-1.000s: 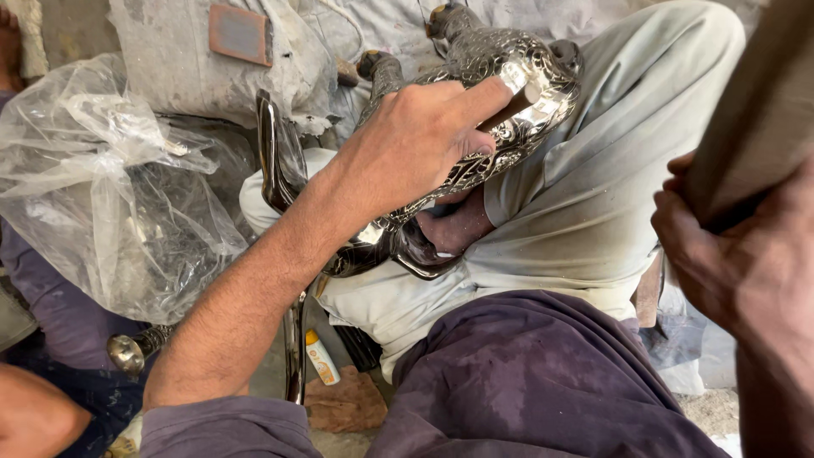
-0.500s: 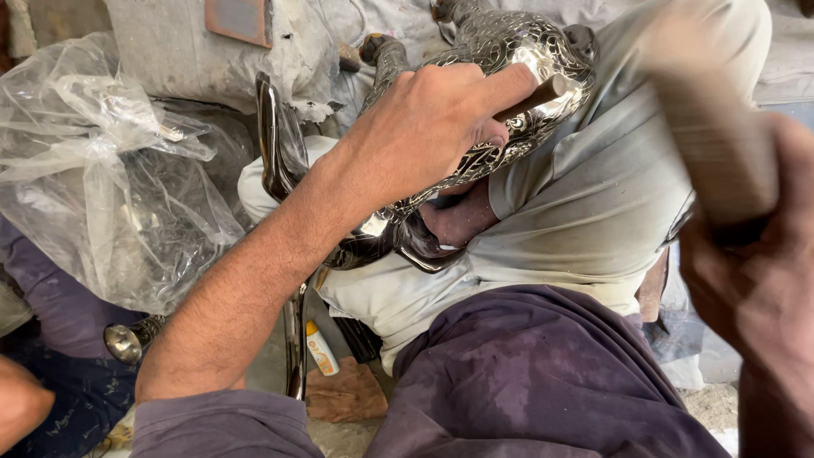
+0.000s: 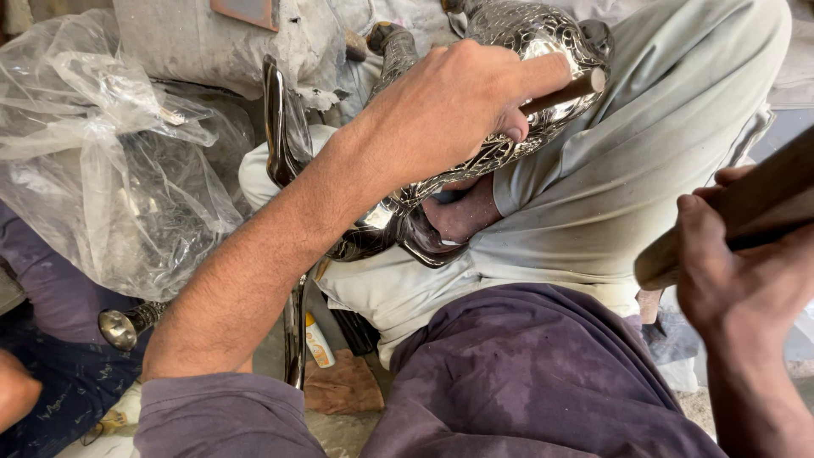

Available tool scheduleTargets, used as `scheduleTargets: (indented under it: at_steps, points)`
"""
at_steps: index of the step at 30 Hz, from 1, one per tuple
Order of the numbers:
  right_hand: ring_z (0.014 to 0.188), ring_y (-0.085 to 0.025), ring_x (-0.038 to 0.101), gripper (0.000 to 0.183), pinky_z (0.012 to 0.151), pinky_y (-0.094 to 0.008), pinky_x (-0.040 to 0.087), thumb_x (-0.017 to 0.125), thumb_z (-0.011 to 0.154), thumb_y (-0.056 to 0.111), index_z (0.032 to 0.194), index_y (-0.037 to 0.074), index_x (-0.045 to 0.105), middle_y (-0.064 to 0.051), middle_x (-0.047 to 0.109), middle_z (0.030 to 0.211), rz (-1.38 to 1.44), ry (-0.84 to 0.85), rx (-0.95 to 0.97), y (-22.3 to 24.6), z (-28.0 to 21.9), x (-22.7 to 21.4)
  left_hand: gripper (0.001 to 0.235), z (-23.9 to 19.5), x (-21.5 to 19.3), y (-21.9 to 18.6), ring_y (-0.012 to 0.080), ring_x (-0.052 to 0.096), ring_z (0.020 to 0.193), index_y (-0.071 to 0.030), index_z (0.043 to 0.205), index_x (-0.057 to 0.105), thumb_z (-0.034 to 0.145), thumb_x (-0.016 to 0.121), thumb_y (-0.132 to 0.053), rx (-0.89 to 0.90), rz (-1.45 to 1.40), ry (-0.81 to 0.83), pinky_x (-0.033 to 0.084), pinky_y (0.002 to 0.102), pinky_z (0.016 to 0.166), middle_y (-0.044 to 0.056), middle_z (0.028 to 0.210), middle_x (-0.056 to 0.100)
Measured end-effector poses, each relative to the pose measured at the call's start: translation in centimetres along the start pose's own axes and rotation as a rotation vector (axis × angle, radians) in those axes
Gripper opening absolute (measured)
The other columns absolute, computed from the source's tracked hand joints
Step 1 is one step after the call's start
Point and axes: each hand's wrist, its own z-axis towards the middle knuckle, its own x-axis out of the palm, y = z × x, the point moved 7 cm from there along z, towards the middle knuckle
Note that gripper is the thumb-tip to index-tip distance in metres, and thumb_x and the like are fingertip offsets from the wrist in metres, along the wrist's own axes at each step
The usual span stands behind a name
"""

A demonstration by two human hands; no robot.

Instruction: The person holds a silver-colored metal peacock figurine on their lap and uses a small metal punch and a wooden mallet to engrave decorative patterns into the surface. The person repeatedly taps the punch with the mallet to create fine lines and details on the figurine's body.

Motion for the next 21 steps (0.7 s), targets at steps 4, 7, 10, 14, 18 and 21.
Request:
scheduleTargets:
  at_steps: [4,7,10,14,18,21]
  points:
    - [0.095,-0.03,0.067,0.047,0.084,-0.04,0.057,0.066,0.092,-0.009,0.137,-0.009,0.053,-0.023,0.064,0.111,-0.326,-0.022,-0.147,1.3,-0.3,-0.3,0.034,0.1,0.0,-0.4,0.0239,0.079,0.084,-0.015,0.131,0.06,0.099,0.062,-0.002,0.002,-0.019,0.008,0.063,0.038,0.068,0.01,0.087,0.073]
    - [0.104,-0.03,0.066,0.031,0.094,-0.038,0.056,0.063,0.106,-0.006,0.135,-0.008,0.051,-0.021,0.063,0.117,0.056,-0.061,0.011,1.6,0.5,-0.3,0.035,-0.3,0.3,-0.3,0.0242,0.078,0.08,-0.016,0.131,0.061,0.098,0.064,-0.005,-0.033,-0.003,0.01,0.062,0.038,0.065,0.01,0.085,0.073]
    - [0.097,-0.037,0.067,0.05,0.084,-0.044,0.056,0.065,0.09,-0.011,0.137,-0.011,0.049,-0.028,0.064,0.111,-0.248,0.019,-0.103,3.7,2.1,-0.7,0.03,-0.3,-0.1,-0.6,0.0247,0.077,0.08,-0.014,0.128,0.061,0.099,0.066,-0.006,-0.004,0.037,-0.03,0.062,0.039,0.066,0.01,0.085,0.072]
    - [0.096,-0.04,0.067,0.056,0.083,-0.047,0.057,0.065,0.084,-0.013,0.138,-0.008,0.054,-0.031,0.066,0.111,-0.395,0.118,-0.238,5.1,3.5,-0.8,0.029,-0.9,-1.3,0.2,0.0256,0.073,0.073,-0.009,0.121,0.056,0.098,0.071,-0.02,-0.114,-0.066,-0.118,0.06,0.036,0.059,0.011,0.084,0.07]
    - [0.088,-0.038,0.064,0.055,0.078,-0.047,0.053,0.058,0.091,-0.01,0.145,-0.006,0.05,-0.03,0.063,0.11,-0.138,0.088,-0.063,4.1,4.0,-0.5,0.035,-2.9,-2.5,0.9,0.0259,0.077,0.084,-0.007,0.118,0.051,0.102,0.076,-0.025,-0.114,-0.152,-0.195,0.055,0.041,0.068,0.011,0.091,0.072]
    - [0.081,-0.039,0.065,0.055,0.069,-0.045,0.055,0.062,0.086,-0.013,0.141,-0.008,0.055,-0.032,0.064,0.103,-0.548,0.119,-0.15,4.4,4.8,0.2,0.038,-3.4,-2.0,1.3,0.029,0.076,0.085,-0.007,0.119,0.051,0.101,0.078,-0.027,-0.118,-0.156,-0.191,0.053,0.043,0.067,0.011,0.09,0.072]
